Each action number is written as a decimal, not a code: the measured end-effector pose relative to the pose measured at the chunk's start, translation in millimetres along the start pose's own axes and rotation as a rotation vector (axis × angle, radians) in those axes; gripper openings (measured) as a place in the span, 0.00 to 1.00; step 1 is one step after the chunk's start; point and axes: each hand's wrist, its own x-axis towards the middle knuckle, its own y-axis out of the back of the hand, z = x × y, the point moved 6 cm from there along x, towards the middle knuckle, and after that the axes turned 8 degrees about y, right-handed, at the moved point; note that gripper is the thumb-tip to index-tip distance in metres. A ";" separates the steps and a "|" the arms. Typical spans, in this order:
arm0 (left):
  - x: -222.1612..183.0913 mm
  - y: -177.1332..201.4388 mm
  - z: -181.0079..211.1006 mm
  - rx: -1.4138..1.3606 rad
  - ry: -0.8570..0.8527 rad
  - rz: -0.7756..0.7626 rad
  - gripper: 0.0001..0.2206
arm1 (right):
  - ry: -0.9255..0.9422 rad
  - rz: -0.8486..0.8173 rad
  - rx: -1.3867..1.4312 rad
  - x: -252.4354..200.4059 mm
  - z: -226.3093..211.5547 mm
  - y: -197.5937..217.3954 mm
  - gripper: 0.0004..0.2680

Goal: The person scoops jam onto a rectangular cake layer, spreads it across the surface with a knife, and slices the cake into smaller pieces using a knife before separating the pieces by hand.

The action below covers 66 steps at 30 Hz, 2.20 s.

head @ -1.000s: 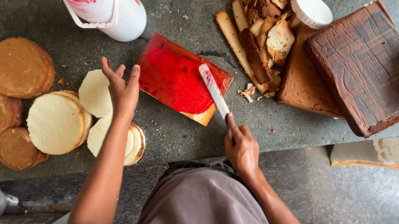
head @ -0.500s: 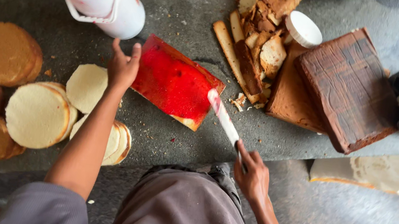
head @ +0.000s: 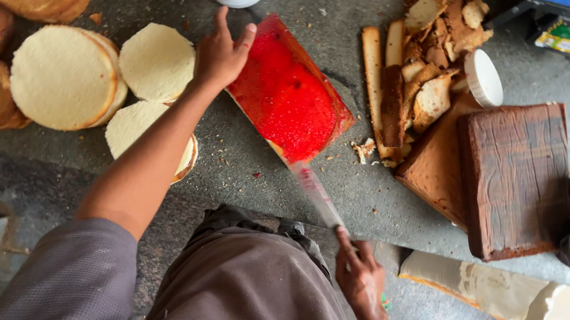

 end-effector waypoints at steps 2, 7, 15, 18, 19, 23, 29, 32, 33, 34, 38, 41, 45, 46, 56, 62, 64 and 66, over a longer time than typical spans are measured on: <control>-14.7 7.9 3.6 0.034 0.001 0.028 0.35 | -0.100 -0.037 0.018 1.3 19.1 -0.8 0.19; -107.0 23.9 6.1 -0.025 0.278 -0.129 0.42 | -0.218 -0.019 0.068 24.1 30.6 3.2 0.19; -181.3 28.9 -8.2 -0.091 0.131 0.077 0.43 | -0.276 -0.029 0.122 -24.5 37.1 -2.1 0.19; -149.1 42.7 1.5 0.009 -0.047 0.126 0.39 | -0.291 -0.085 0.138 -49.7 43.9 -6.1 0.20; -135.8 45.8 6.1 0.059 -0.064 0.090 0.37 | -0.291 -0.075 0.134 -52.3 48.2 -6.3 0.20; -88.8 43.6 33.3 0.023 0.066 -0.144 0.38 | -0.401 0.101 0.402 -21.2 59.4 -24.2 0.18; -100.2 36.4 43.1 0.227 -0.410 -0.198 0.37 | -0.703 0.257 1.051 91.0 51.7 -84.2 0.09; -155.8 41.9 2.0 0.125 -0.053 -0.354 0.41 | -0.797 0.309 1.015 125.5 46.8 -74.3 0.10; -179.5 49.3 -4.2 0.022 -0.017 -0.338 0.42 | -0.779 0.311 0.958 126.3 45.1 -56.8 0.11; -204.7 48.1 -13.6 -0.042 0.109 -0.441 0.43 | -0.759 0.314 0.901 132.1 44.3 -41.4 0.12; -251.7 30.1 -24.9 -0.287 0.343 -0.602 0.46 | -0.802 0.197 0.807 106.0 20.9 -12.9 0.18; -244.5 33.0 -24.3 -0.504 0.153 -0.413 0.46 | -0.845 0.026 0.729 107.0 7.4 -5.3 0.23; -225.7 24.8 -27.4 -0.578 0.116 -0.446 0.45 | -0.801 -0.117 0.718 136.6 -0.6 -21.1 0.21; -223.8 20.9 -29.6 -0.573 0.201 -0.501 0.45 | -0.815 -0.164 0.676 136.1 0.3 -27.0 0.21; -253.3 8.5 -26.2 -0.599 0.237 -0.495 0.44 | -0.665 -0.062 0.251 -34.2 -22.3 -41.3 0.20; -242.7 0.5 -26.1 -0.453 0.337 -0.511 0.48 | -0.847 -0.072 0.466 36.0 15.3 -33.5 0.20; -236.9 5.7 -19.4 -0.441 0.336 -0.518 0.48 | -0.809 -0.107 0.552 86.4 23.2 -35.6 0.19; -240.7 10.8 -15.6 -0.429 0.342 -0.523 0.48 | -0.780 -0.110 0.616 105.1 20.6 -41.0 0.19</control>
